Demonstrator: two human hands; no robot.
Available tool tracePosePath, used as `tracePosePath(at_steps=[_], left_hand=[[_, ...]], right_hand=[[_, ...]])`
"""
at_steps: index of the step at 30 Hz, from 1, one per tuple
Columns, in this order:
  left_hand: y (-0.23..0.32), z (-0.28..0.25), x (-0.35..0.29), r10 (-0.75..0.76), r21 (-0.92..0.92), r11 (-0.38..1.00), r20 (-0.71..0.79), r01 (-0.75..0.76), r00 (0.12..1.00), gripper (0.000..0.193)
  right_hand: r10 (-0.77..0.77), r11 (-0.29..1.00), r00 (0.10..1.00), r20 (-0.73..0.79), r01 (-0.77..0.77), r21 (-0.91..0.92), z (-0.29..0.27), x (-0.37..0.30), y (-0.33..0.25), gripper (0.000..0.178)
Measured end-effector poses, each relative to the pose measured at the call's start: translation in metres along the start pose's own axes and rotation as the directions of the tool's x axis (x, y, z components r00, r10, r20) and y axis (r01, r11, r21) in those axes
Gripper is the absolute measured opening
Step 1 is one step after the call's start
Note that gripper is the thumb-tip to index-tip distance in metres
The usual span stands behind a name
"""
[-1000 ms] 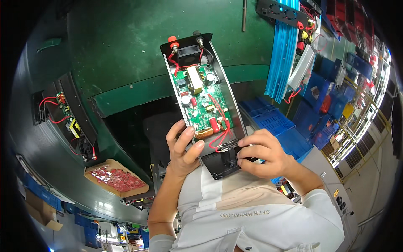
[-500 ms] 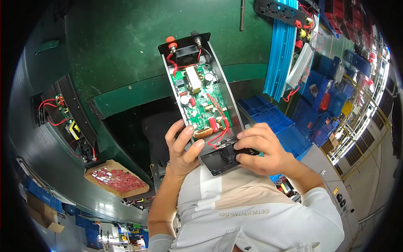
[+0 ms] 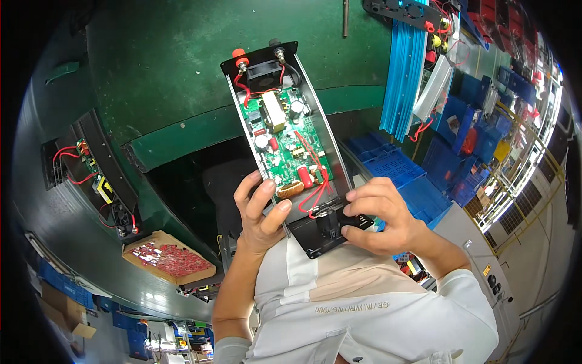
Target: Assembling electronic components into a housing and using a pneumatic tool to secure parts.
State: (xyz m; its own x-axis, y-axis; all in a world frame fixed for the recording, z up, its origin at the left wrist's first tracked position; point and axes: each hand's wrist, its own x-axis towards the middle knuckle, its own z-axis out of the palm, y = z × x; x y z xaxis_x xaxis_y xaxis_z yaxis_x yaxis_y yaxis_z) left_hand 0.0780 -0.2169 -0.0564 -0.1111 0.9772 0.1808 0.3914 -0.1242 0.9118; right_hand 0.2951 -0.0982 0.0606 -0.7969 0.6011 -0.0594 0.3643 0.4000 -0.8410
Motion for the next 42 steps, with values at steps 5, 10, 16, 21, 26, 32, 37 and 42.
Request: tracePosePath(at_steps=[5, 10, 16, 21, 26, 32, 37, 42], left_hand=[[-0.0026, 0.001, -0.0019, 0.013, 0.019, 1.0, 0.003, -0.013, 1.0, 0.078], [-0.0033, 0.0012, -0.003, 0.018, 0.024, 1.0, -0.007, -0.018, 1.0, 0.078], [-0.0037, 0.0041, -0.0037, 0.023, 0.022, 1.0, -0.019, -0.023, 1.0, 0.079], [-0.0028, 0.0036, -0.0031, 0.025, 0.026, 0.999, -0.019, -0.024, 1.0, 0.079], [-0.003, 0.003, -0.0031, 0.025, 0.024, 0.999, -0.014, -0.025, 1.0, 0.078], [-0.0036, 0.0014, -0.0048, 0.026, 0.036, 0.999, -0.002, -0.026, 1.0, 0.078], [-0.0008, 0.0012, -0.0005, 0.015, 0.016, 1.0, -0.008, -0.015, 1.0, 0.079], [-0.0002, 0.0004, -0.0004, 0.013, 0.046, 0.999, -0.002, -0.013, 1.0, 0.079]], right_hand=[[0.023, 1.0, 1.0, -0.003, -0.023, 0.017, 0.0005, 0.0006, 0.0017, 0.023], [0.043, 0.999, 0.999, 0.004, -0.043, 0.027, 0.0012, -0.0006, 0.002, 0.022], [0.048, 0.999, 0.999, -0.004, -0.048, 0.021, 0.0025, -0.0022, 0.0043, 0.022], [0.062, 0.998, 0.998, 0.01, -0.062, 0.021, 0.0016, -0.0022, 0.0046, 0.024], [0.057, 0.998, 0.998, 0.018, -0.058, 0.01, 0.0013, -0.0016, 0.0027, 0.024], [0.004, 1.0, 1.0, 0.025, -0.004, -0.006, -0.0002, -0.0007, -0.0012, 0.023], [0.056, 0.998, 0.998, -0.009, -0.056, 0.042, 0.0003, 0.0032, 0.0002, 0.021], [0.058, 0.997, 0.998, 0.01, -0.058, 0.057, -0.0017, 0.0033, 0.0051, 0.03]])
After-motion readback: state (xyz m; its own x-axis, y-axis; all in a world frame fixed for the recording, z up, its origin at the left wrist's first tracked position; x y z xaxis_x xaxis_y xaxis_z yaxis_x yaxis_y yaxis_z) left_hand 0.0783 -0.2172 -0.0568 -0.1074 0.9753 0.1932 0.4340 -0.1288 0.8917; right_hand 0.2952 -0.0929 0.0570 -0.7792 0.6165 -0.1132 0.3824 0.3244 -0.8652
